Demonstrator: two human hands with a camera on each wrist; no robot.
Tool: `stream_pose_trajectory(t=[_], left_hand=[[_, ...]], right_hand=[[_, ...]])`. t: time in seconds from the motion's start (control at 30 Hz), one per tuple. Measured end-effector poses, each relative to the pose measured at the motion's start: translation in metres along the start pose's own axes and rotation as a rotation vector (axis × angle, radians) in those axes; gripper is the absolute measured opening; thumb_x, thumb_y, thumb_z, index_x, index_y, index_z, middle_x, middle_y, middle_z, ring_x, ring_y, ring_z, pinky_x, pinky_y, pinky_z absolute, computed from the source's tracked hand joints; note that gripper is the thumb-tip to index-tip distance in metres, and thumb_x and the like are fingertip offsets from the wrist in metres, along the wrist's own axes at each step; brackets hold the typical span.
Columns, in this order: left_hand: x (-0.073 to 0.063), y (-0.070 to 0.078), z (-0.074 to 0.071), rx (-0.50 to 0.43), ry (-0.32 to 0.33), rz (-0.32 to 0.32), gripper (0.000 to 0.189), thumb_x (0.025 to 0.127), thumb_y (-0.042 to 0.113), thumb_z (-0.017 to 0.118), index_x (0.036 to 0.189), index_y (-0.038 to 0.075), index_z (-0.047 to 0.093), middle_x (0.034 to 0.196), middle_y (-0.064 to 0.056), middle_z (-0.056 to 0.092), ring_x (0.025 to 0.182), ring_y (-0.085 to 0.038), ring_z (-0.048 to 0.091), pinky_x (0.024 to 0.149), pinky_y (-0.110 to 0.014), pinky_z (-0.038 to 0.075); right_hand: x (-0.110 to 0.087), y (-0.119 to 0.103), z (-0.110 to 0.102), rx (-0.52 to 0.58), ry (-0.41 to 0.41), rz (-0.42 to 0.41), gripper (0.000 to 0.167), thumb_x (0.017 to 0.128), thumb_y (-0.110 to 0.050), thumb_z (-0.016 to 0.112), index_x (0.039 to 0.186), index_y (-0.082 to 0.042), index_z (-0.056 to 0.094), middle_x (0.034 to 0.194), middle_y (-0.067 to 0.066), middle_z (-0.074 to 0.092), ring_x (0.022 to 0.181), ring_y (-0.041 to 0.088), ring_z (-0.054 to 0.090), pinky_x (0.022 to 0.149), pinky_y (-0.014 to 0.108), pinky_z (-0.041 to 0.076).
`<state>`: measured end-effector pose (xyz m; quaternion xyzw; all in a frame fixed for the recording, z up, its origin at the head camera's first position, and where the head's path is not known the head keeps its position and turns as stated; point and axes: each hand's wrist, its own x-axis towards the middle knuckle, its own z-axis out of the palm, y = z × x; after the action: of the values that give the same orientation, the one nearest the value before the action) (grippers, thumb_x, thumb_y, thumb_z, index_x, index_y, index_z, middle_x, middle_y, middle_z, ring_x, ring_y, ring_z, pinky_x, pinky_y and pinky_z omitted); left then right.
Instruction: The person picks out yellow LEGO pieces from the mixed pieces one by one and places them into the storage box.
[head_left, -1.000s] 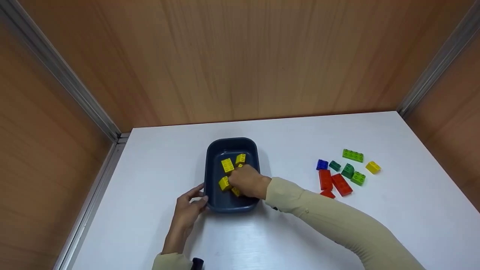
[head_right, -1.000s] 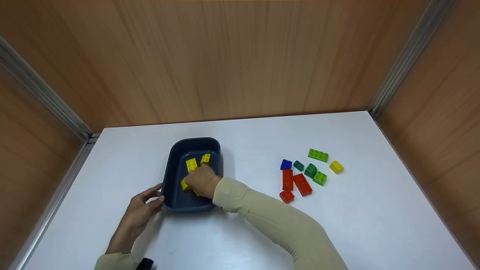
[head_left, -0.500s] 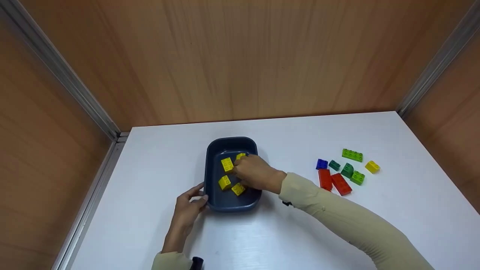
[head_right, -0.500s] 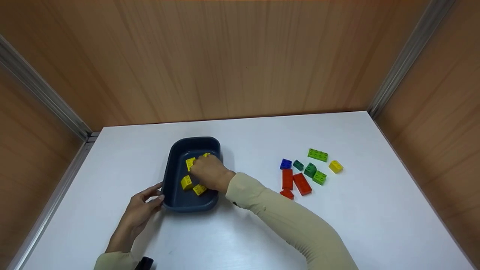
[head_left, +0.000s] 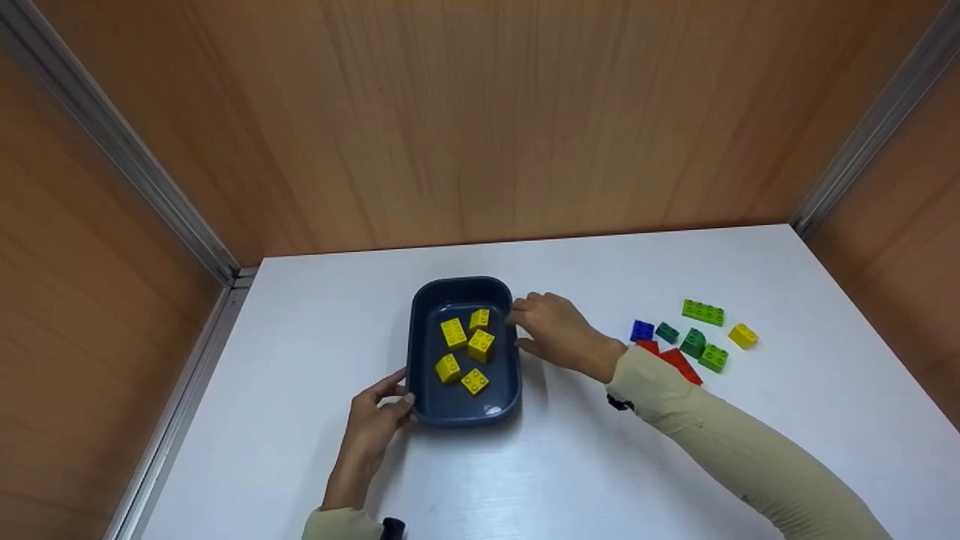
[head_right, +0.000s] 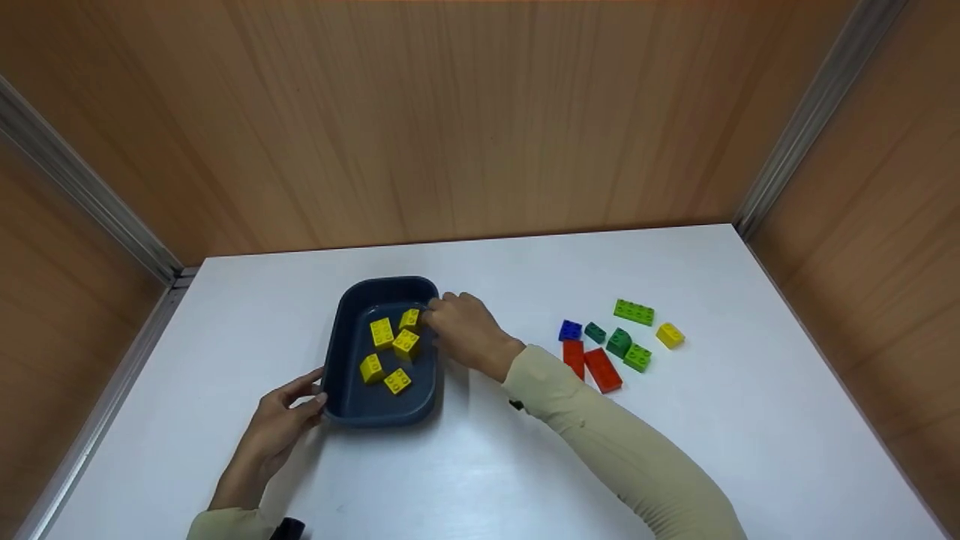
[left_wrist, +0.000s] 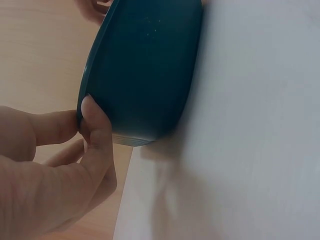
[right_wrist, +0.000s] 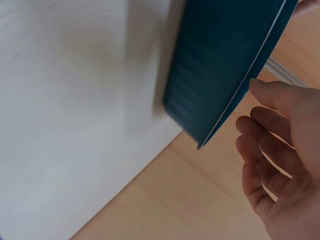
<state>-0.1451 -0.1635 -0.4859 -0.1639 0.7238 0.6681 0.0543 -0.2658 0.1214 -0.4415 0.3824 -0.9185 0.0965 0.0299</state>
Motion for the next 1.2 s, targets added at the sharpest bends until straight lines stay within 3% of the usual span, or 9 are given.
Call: stream_pose_trajectory(t=[0.53,0.9,1.2], left_hand=[[0.000,-0.002,0.000,0.000,0.013,0.020,0.049,0.102,-0.006,0.061,0.151,-0.004,0.054,0.120,-0.019,0.053,0.084,-0.017,0.061,0.075,-0.027,0.059],[-0.001,-0.002,-0.002,-0.003,0.007,0.018,0.049,0.103,-0.005,0.059,0.151,-0.004,0.053,0.122,-0.020,0.053,0.087,-0.017,0.062,0.079,-0.029,0.060],[-0.002,-0.001,-0.002,0.000,0.011,0.023,0.048,0.102,-0.005,0.060,0.150,-0.004,0.055,0.121,-0.020,0.054,0.085,-0.017,0.061,0.077,-0.029,0.059]], right_hand=[[-0.052,0.062,-0.009,-0.001,0.155,0.121,0.034,0.087,-0.009,0.088,0.119,-0.004,0.078,0.114,0.011,0.077,0.104,0.030,0.071,0.092,0.045,0.061],[-0.089,0.098,-0.008,0.029,0.130,0.286,0.040,0.086,-0.007,0.088,0.124,-0.004,0.076,0.120,0.015,0.074,0.108,0.034,0.069,0.093,0.050,0.062],[-0.118,0.120,-0.008,0.034,0.135,0.364,0.043,0.084,-0.004,0.089,0.124,0.001,0.075,0.119,0.020,0.074,0.106,0.038,0.069,0.091,0.053,0.062]])
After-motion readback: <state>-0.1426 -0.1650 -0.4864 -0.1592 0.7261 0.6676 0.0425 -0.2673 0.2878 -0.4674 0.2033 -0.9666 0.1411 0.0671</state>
